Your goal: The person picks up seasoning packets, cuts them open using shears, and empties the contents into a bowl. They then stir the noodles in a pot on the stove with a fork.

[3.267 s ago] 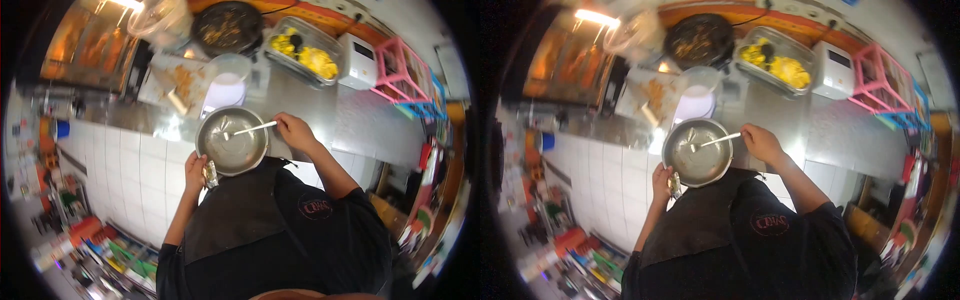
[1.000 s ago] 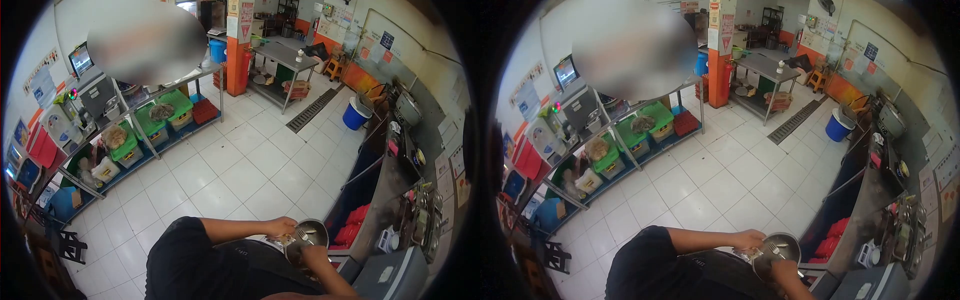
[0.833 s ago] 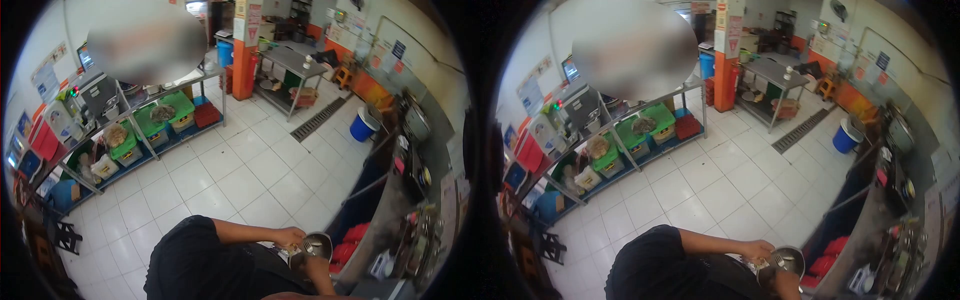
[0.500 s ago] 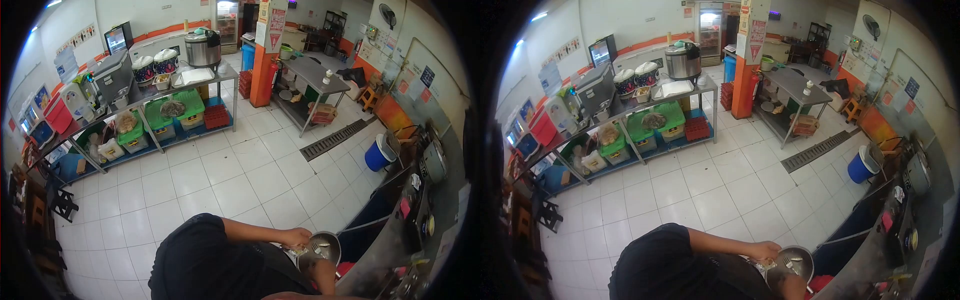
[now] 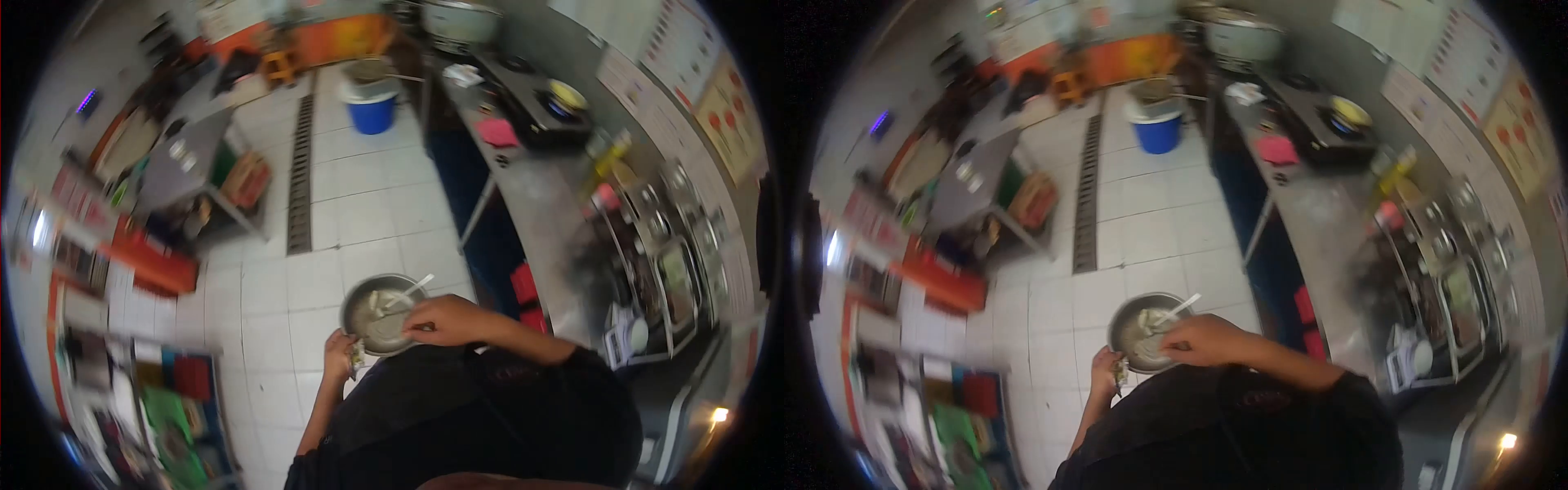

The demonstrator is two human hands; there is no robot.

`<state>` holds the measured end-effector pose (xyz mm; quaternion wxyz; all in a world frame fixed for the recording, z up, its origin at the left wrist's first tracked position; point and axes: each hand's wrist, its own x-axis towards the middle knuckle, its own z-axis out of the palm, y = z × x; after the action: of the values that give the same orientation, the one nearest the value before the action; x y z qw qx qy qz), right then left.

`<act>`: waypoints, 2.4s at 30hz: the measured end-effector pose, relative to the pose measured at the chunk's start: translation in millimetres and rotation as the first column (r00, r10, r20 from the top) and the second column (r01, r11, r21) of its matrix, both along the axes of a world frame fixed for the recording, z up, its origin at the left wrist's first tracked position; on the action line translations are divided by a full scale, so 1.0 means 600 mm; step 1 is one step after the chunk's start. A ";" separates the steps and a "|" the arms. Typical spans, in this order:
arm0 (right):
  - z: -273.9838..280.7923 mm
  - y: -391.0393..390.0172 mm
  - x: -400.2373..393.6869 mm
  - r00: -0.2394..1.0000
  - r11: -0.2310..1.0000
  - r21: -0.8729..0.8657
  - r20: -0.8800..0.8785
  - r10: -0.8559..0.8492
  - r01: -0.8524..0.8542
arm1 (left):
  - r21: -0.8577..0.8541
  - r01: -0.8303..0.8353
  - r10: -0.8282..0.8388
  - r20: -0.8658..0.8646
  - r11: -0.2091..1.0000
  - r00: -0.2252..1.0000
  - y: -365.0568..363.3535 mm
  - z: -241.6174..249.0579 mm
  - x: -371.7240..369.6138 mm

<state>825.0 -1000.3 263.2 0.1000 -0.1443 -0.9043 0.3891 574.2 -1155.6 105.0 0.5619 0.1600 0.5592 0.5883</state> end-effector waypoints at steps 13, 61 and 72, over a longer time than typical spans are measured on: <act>0.277 0.317 -0.004 0.140 0.982 0.116 -0.981 0.137 -0.150 | 0.141 0.198 -0.164 -0.219 0.970 0.962 0.572 0.055 -0.126; -0.313 0.823 0.053 -0.899 -0.916 0.226 0.371 -0.232 0.330 | 0.442 0.718 -0.774 -0.597 -0.537 -0.211 1.774 -0.168 0.601; -0.332 0.470 -0.191 -0.974 -0.984 0.096 0.182 -0.134 0.153 | 0.436 0.183 -0.349 -0.338 -0.881 -0.874 1.031 -0.144 0.729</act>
<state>710.4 -718.3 63.8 0.3311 -0.9376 0.1063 0.0004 1011.6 -537.1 18.4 0.7143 0.5516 -0.3076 -0.3014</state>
